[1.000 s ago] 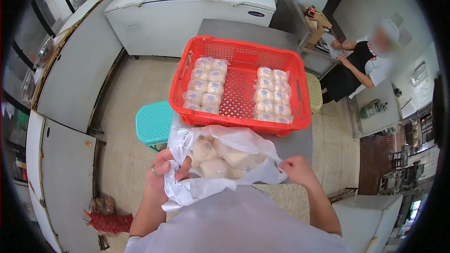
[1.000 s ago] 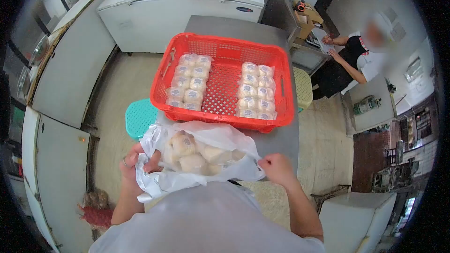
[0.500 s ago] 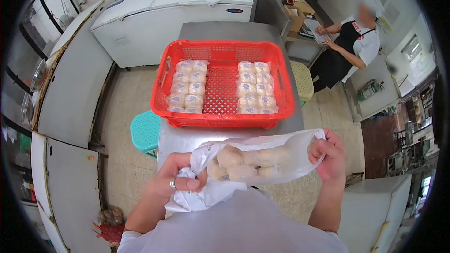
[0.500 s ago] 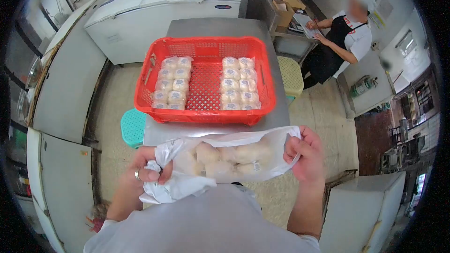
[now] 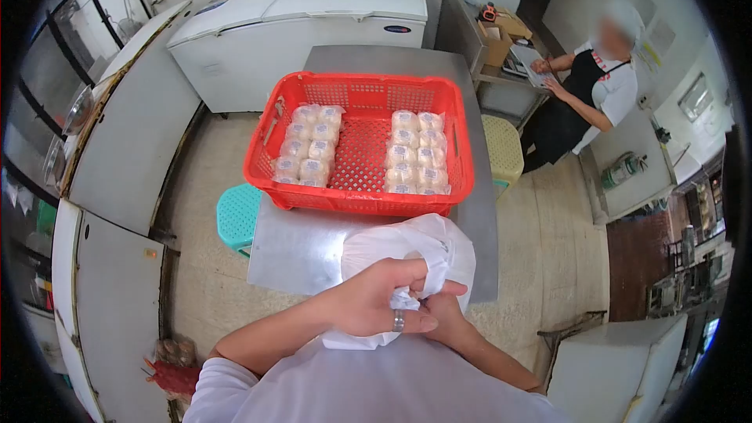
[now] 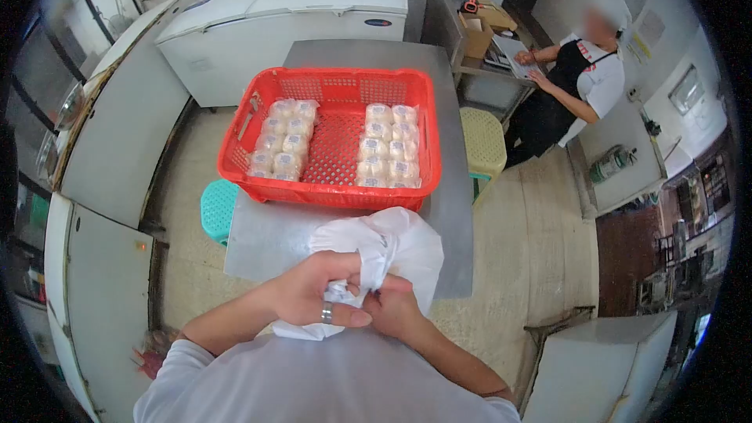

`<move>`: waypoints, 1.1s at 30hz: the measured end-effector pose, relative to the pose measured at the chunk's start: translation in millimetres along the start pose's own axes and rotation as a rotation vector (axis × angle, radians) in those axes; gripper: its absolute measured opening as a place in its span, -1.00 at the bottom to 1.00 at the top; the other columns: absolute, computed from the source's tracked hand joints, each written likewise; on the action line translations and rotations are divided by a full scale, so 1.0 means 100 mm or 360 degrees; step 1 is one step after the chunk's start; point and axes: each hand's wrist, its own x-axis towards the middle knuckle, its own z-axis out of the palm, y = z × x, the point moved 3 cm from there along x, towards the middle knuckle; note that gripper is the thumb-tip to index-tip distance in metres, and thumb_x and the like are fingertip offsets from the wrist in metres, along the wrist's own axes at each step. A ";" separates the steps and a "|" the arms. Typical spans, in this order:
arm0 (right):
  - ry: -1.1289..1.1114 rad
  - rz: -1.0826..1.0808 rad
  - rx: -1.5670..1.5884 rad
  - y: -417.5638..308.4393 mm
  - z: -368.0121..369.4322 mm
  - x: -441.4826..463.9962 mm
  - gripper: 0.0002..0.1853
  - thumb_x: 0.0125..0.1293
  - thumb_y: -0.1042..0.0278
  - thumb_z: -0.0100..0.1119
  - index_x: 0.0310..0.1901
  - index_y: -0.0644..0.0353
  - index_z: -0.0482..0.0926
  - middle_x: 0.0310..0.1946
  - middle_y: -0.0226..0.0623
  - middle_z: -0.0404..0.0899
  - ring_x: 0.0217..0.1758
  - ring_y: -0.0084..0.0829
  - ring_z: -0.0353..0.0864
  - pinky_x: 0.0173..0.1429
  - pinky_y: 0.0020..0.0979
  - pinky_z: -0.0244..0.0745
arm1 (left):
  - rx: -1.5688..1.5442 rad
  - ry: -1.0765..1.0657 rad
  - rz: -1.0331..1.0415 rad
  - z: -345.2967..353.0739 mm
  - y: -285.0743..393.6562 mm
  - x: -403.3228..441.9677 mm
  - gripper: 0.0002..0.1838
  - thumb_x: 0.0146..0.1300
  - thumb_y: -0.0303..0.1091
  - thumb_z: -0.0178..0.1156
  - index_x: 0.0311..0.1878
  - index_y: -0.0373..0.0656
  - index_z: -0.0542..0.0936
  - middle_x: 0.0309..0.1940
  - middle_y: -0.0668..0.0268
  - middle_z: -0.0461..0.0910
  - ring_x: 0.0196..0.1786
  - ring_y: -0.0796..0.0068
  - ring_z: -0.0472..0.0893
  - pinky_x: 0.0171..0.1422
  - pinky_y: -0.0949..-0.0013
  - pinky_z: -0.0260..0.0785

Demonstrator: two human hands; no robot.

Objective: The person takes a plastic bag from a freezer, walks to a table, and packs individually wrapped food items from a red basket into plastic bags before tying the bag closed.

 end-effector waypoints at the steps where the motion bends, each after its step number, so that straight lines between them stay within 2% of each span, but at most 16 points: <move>1: 0.0045 -0.0032 0.0082 0.02 -0.05 -0.01 -0.63 0.19 0.59 0.24 0.08 0.26 0.63 -0.05 -0.16 0.69 0.08 -0.26 0.68 0.22 -0.33 0.53 | 0.0007 -0.0008 -0.0018 0.04 0.00 0.04 -0.50 0.21 -0.45 0.43 0.24 -0.18 0.62 -0.12 0.41 0.64 -0.06 0.60 0.51 0.05 0.43 0.38; 3: 0.0141 -0.0088 0.0255 0.05 -0.19 -0.02 -0.71 0.20 0.62 0.19 -0.02 0.30 0.67 -0.23 -0.23 0.73 -0.07 -0.35 0.72 0.08 -0.37 0.58 | 0.0089 0.0040 -0.0087 0.05 0.01 0.07 -0.64 0.24 -0.52 0.40 0.10 -0.28 0.62 -0.11 0.33 0.68 0.07 0.54 0.60 0.13 0.32 0.43; 6: 0.0106 -0.0056 0.0387 0.12 -0.50 -0.09 -0.80 0.19 0.64 0.24 -0.14 0.31 0.65 -0.33 -0.32 0.70 -0.17 -0.51 0.68 -0.09 -0.44 0.55 | 0.0067 0.0219 -0.0194 -0.02 -0.13 0.12 -0.59 0.25 -0.57 0.35 0.18 -0.24 0.65 -0.16 0.31 0.73 0.03 0.55 0.64 0.09 0.36 0.46; 9: 0.0019 0.0070 0.0268 0.44 -0.94 -0.24 -0.90 0.17 0.62 0.30 -0.29 0.25 0.60 -0.37 -0.43 0.64 -0.24 -0.60 0.61 -0.19 -0.48 0.48 | 0.0180 0.0451 -0.0117 -0.18 -0.18 0.12 -0.61 0.24 -0.62 0.30 0.16 -0.24 0.69 -0.20 0.26 0.76 -0.04 0.51 0.69 0.08 0.37 0.51; 10: 0.0163 0.0055 0.0466 0.52 -1.04 -0.28 -0.90 0.19 0.59 0.32 -0.30 0.22 0.59 -0.39 -0.45 0.61 -0.27 -0.62 0.58 -0.20 -0.50 0.47 | -0.0022 0.0506 -0.0276 -0.28 -0.18 0.07 -0.68 0.23 -0.67 0.25 0.06 -0.29 0.72 -0.19 0.26 0.78 -0.09 0.50 0.70 0.10 0.38 0.53; 13: 0.0585 -0.0032 0.0991 0.60 -1.31 -0.30 -0.86 0.24 0.48 0.38 -0.33 0.13 0.55 -0.42 -0.50 0.55 -0.34 -0.64 0.51 -0.23 -0.53 0.44 | 0.0298 0.0767 -0.0502 -0.75 -0.25 -0.04 -0.71 0.20 -0.62 0.28 0.01 -0.32 0.72 -0.17 0.20 0.79 -0.06 0.36 0.74 0.14 0.32 0.54; 15: 0.0843 -0.0123 0.1244 0.43 -1.52 -0.28 -0.83 0.29 0.41 0.40 -0.32 0.10 0.53 -0.41 -0.52 0.53 -0.36 -0.63 0.49 -0.21 -0.54 0.45 | 0.0902 0.0916 -0.0431 -0.96 -0.33 -0.04 -0.66 0.22 -0.56 0.32 0.09 -0.30 0.69 -0.08 0.15 0.77 -0.01 0.31 0.75 0.15 0.28 0.56; 16: 0.1082 -0.0110 0.1216 0.33 -1.59 -0.23 -0.83 0.32 0.39 0.38 -0.31 0.09 0.52 -0.41 -0.52 0.54 -0.37 -0.63 0.49 -0.22 -0.54 0.45 | 0.1200 0.0989 -0.0384 -1.07 -0.39 -0.02 -0.63 0.23 -0.53 0.34 0.13 -0.28 0.68 -0.03 0.12 0.76 0.01 0.29 0.75 0.15 0.27 0.57; 18: 0.1541 -0.0090 0.1143 0.07 -1.75 -0.08 -0.82 0.37 0.34 0.36 -0.29 0.08 0.50 -0.41 -0.52 0.55 -0.38 -0.63 0.49 -0.23 -0.55 0.45 | 0.1567 0.0977 -0.0404 -1.22 -0.66 0.04 -0.49 0.15 -0.30 0.44 0.18 -0.24 0.65 0.06 0.05 0.71 0.02 0.11 0.74 0.14 0.17 0.58; 19: 0.1519 -0.0136 0.1072 -0.10 -1.83 0.00 -0.82 0.39 0.34 0.34 -0.29 0.09 0.50 -0.40 -0.51 0.55 -0.37 -0.63 0.50 -0.21 -0.54 0.46 | 0.1752 0.0977 -0.0420 -1.30 -0.83 0.06 -0.41 0.11 -0.18 0.49 0.20 -0.23 0.64 0.10 0.02 0.68 0.02 0.03 0.73 0.13 0.12 0.58; 20: 0.1494 -0.0182 0.1005 -0.27 -1.93 0.08 -0.83 0.40 0.34 0.32 -0.28 0.09 0.49 -0.38 -0.51 0.56 -0.36 -0.63 0.51 -0.20 -0.53 0.47 | 0.1963 0.0802 -0.0573 -1.37 -1.06 0.07 -0.40 0.17 -0.07 0.43 0.23 -0.17 0.61 0.11 0.07 0.66 0.01 0.05 0.73 0.09 0.08 0.60; 23: 0.1479 -0.0336 0.0775 -0.74 -2.22 0.35 -0.85 0.44 0.31 0.28 -0.23 0.12 0.51 -0.33 -0.47 0.59 -0.30 -0.61 0.55 -0.13 -0.49 0.50 | 0.2031 0.0722 -0.0702 -1.42 -1.19 0.10 -0.57 0.27 -0.09 0.33 0.11 -0.13 0.66 -0.05 0.11 0.70 -0.09 0.09 0.75 -0.03 0.05 0.62; 24: 0.1484 -0.0391 0.0691 -0.90 -2.32 0.47 -0.85 0.45 0.29 0.27 -0.21 0.13 0.52 -0.31 -0.45 0.61 -0.27 -0.60 0.57 -0.10 -0.48 0.52 | 0.2069 0.0729 -0.0648 -1.44 -1.26 0.11 -0.70 0.34 -0.14 0.25 0.01 -0.10 0.69 -0.20 0.15 0.70 -0.20 0.13 0.75 -0.16 0.03 0.62; 29: 0.1719 -0.0706 0.0634 -1.67 -2.87 1.45 -0.74 0.48 0.19 0.26 -0.05 0.23 0.60 -0.21 -0.37 0.67 -0.18 -0.52 0.62 -0.02 -0.45 0.54 | 0.1984 0.0712 -0.0578 -1.49 -1.32 0.11 -0.69 0.37 -0.07 0.21 -0.01 -0.04 0.71 -0.20 0.20 0.74 -0.19 0.12 0.74 -0.15 0.06 0.62; 31: 0.1601 -0.0843 0.0693 -1.82 -3.21 2.07 -0.70 0.46 0.17 0.30 -0.03 0.27 0.62 -0.21 -0.38 0.67 -0.17 -0.52 0.63 0.00 -0.45 0.54 | 0.1917 0.0672 -0.0585 -1.49 -1.30 0.14 -0.69 0.38 -0.07 0.19 -0.01 -0.04 0.71 -0.19 0.20 0.74 -0.20 0.12 0.74 -0.15 0.05 0.61; 33: 0.1499 -0.1003 0.0771 -1.88 -3.49 2.80 -0.71 0.42 0.18 0.37 -0.11 0.27 0.63 -0.24 -0.40 0.66 -0.19 -0.53 0.62 -0.01 -0.45 0.53 | 0.1828 0.0683 -0.0637 -1.50 -1.30 0.19 -0.67 0.37 -0.06 0.21 0.02 -0.05 0.69 -0.18 0.20 0.73 -0.20 0.10 0.74 -0.16 0.04 0.61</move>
